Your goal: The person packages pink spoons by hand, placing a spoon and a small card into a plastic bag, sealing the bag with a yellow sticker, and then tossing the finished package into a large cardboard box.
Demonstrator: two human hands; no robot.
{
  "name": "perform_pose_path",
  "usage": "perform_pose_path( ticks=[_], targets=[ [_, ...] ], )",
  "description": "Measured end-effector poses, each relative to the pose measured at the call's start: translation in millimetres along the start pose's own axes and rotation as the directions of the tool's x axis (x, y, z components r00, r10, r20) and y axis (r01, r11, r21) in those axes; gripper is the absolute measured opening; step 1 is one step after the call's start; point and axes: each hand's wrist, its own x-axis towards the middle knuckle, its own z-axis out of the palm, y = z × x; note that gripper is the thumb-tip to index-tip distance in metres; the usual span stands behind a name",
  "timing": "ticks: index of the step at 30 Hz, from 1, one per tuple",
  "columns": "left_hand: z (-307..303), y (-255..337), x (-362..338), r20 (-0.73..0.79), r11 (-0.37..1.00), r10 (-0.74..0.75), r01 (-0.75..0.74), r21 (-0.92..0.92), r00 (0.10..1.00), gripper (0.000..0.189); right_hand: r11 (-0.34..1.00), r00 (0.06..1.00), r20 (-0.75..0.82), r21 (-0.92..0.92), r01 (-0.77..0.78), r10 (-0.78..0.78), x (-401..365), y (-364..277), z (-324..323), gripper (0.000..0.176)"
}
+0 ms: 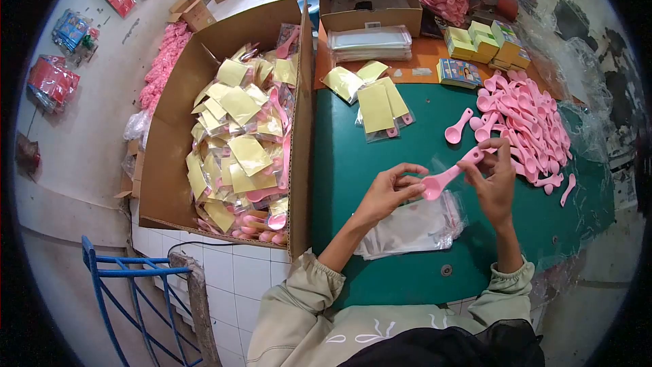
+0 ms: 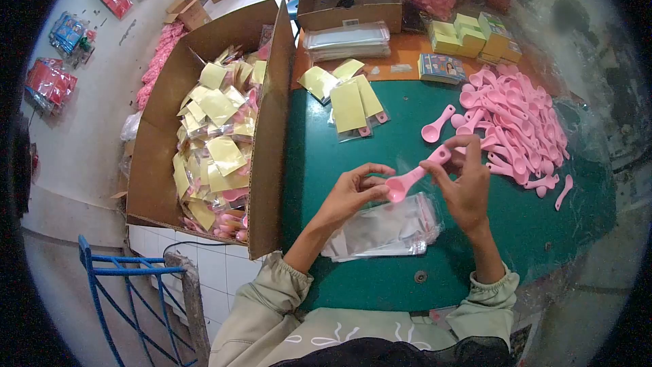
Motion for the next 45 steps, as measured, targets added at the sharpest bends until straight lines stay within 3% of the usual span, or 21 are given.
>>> perform_pose_path(
  ticks=[4, 7, 9, 10, 11, 13, 14, 16, 17, 19, 22, 25, 27, 28, 29, 30, 32, 35, 38, 45],
  targets=[
    [4, 2, -1, 0.081, 0.985, 0.081, -0.092, 0.147, 0.993, 0.034, 0.999, 0.994, 0.108, 0.019, 0.026, -0.028, -3, -1, 5, 0.026],
    [-8, -3, 3, 0.175, 0.987, -0.082, 0.056, 0.149, 0.981, 0.038, 0.993, 0.99, 0.082, -0.022, 0.116, -0.114, -6, -3, 7, 0.02],
    [-10, 2, 0, 0.16, 0.991, -0.019, -0.002, 0.134, 0.987, 0.038, 0.976, 0.979, 0.076, -0.094, 0.194, -0.187, -8, -1, 7, 0.018],
    [-9, 8, -2, 0.154, 0.992, 0.01, -0.03, 0.126, 0.988, 0.038, 0.982, 0.976, 0.108, -0.004, 0.191, -0.189, -7, -5, 6, 0.025],
    [-7, 13, -4, 0.141, 0.993, 0.044, -0.059, 0.106, 0.989, 0.037, 0.967, 0.956, 0.163, -0.028, 0.252, -0.244, -5, -7, 4, 0.028],
    [-4, 24, -9, 0.114, 0.991, 0.107, -0.115, 0.07, 0.988, 0.034, 0.926, 0.899, 0.272, -0.065, 0.372, -0.342, 1, -9, 2, 0.036],
    [-3, 28, -11, 0.083, 0.99, 0.118, -0.124, 0.073, 0.99, 0.034, 0.95, 0.893, 0.354, -0.037, 0.31, -0.277, 0, -6, 1, 0.05],
    [-3, 34, -14, 0.021, 0.987, 0.141, -0.142, 0.079, 0.99, 0.033, 0.909, 0.832, 0.392, 0.027, 0.417, -0.393, 6, -14, 8, 0.054],
    [-6, 34, -16, 0.005, 0.99, 0.102, -0.102, 0.098, 0.995, 0.034, 0.882, 0.796, 0.407, 0.061, 0.466, -0.449, 9, -18, 11, 0.056],
    [-11, 34, -18, -0.028, 0.991, 0.024, -0.02, 0.133, 0.999, 0.036, 0.887, 0.737, 0.534, 0.055, 0.458, -0.413, 18, -25, 10, 0.055],
    [-8, 33, -19, 0.013, 0.974, 0.208, -0.208, 0.085, 0.978, 0.034, 0.829, 0.548, 0.744, 0.015, 0.559, -0.383, 33, -21, 15, 0.053],
    [-5, 40, -21, -0.006, 0.974, 0.215, -0.214, -0.079, 0.977, 0.034, 0.88, 0.606, 0.641, 0.392, 0.268, -0.47, 67, -1, 19, 0.047],
    [-10, 44, -21, -0.001, 0.979, 0.181, -0.18, -0.098, 0.984, 0.033, 0.948, 0.814, 0.499, 0.256, 0.189, -0.297, 133, 34, 1, 0.046],
    [-12, 41, -21, -0.003, 0.978, 0.186, -0.185, -0.094, 0.983, 0.032, 0.983, 0.967, 0.202, -0.062, 0.172, -0.156, 167, 77, -3, 0.037],
    [-14, 40, -21, -0.005, 0.977, 0.194, -0.193, -0.088, 0.981, 0.032, 0.864, 0.973, 0.082, -0.449, 0.228, -0.214, 196, 98, -14, 0.035],
    [-15, 39, -22, 0.005, 0.976, 0.209, -0.208, -0.058, 0.978, 0.032, 0.714, 0.98, 0.069, -0.676, 0.184, -0.186, 224, 145, -31, 0.036],
    [-16, 37, -23, 0.023, 0.97, 0.244, -0.245, 0.006, 0.969, 0.031, 0.533, 0.99, -0.142, -0.839, -0.11, -0.02, 256, 229, -42, 0.031],
    [-16, 36, -25, 0.017, 0.976, 0.197, -0.194, -0.096, 0.98, 0.03, 0.623, 0.988, -0.138, -0.769, -0.147, 0.062, 253, 239, -45, 0.025],
    [-14, 37, -20, 0.022, 0.983, 0.173, -0.171, -0.07, 0.985, 0.031, 0.72, 0.952, -0.261, -0.691, -0.07, -0.157, 232, 217, -36, 0.02],
    [-10, 38, -21, 0.025, 0.988, 0.136, -0.133, -0.074, 0.99, 0.032, 0.55, 0.947, -0.137, -0.833, 0.049, -0.291, 215, 176, -41, 0.018]
  ],
)
